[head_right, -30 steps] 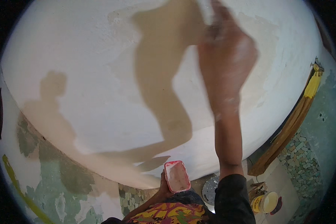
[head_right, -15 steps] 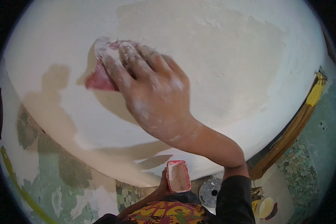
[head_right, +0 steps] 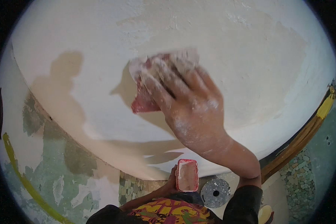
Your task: Applying and smoothing wall filler or putty on a damaged wall surface using a scraper.
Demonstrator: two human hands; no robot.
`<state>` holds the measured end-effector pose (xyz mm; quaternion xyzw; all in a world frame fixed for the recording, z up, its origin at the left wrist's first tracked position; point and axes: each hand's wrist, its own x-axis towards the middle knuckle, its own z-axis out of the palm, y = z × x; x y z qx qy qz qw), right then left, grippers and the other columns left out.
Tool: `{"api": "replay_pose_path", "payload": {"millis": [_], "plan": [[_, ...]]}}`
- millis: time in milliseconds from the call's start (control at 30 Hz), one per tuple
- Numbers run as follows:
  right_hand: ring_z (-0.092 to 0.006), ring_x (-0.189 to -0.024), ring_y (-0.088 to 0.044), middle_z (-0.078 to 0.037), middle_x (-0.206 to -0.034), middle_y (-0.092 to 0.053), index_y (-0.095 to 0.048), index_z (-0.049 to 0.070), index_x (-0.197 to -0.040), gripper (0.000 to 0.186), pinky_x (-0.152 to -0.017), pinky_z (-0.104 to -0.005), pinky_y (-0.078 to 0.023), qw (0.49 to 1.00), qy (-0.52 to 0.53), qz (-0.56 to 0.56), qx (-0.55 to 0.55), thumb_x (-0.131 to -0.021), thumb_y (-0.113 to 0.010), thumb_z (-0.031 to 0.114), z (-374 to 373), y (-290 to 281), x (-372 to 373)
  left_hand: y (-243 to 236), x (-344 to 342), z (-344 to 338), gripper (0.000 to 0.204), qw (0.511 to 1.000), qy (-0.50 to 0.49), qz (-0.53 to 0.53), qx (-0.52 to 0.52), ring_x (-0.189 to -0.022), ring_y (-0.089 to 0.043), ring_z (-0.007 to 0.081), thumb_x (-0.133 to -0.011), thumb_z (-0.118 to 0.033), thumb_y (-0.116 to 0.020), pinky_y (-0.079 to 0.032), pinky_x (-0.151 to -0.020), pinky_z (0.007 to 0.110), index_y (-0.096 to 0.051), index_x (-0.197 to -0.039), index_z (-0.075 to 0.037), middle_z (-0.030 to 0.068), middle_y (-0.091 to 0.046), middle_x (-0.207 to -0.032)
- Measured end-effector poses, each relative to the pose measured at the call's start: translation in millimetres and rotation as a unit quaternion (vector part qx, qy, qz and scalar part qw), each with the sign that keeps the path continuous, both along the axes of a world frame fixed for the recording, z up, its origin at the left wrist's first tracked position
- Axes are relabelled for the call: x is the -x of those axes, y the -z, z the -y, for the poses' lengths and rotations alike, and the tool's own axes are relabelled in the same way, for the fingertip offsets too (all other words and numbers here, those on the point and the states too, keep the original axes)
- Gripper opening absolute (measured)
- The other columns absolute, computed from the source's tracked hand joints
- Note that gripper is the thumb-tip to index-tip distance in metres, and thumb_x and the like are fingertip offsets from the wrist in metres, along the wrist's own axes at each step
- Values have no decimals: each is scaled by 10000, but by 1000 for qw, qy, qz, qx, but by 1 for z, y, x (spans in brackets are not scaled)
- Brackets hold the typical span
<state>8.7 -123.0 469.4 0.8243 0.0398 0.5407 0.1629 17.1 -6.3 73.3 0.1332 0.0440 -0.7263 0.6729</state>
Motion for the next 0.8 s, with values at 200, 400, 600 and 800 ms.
{"api": "replay_pose_path", "payload": {"millis": [200, 400, 600, 800], "plan": [[-269, -1250, -633, -81, -1257, -731, -787, 113, -1097, 352, -1060, -471, -481, 985, 98, 104, 95, -771, -712, 4, 17, -37, -16, 17, 9, 1, 844, 999, 11, 8, 33, -1257, -607, 338, -970, -780, -326, -475, -1086, 565, -476, -1504, -144, 127, -597, -1408], [-318, -1249, -603, -129, -1252, -709, -760, 39, -1133, 405, -1098, -495, -457, 993, 108, -43, 32, -750, -690, 149, -7, 0, 18, 14, 4, -3, 833, 999, -15, -4, 40, -1239, -619, 342, -978, -769, -320, -485, -1074, 569, -472, -1507, -145, 130, -602, -1401], [-298, -1267, -619, -91, -1272, -718, -764, 129, -1143, 472, -1089, -482, -443, 993, 19, 95, 73, -718, -685, -61, 0, -53, -4, 12, 3, 1, 771, 1000, -9, 14, 16, -1198, -641, 340, -988, -723, -338, -507, -1037, 554, -519, -1468, -148, 123, -631, -1362], [-294, -1296, -576, -94, -1337, -671, -722, 113, -1240, 484, -1084, -470, -428, 1000, -4, -4, 28, -758, -697, 82, 10, 1, 6, 7, 0, -6, 686, 999, -29, 11, -13, -1152, -661, 326, -1007, -652, -373, -529, -1001, 531, -559, -1423, -139, 110, -659, -1321]]}}
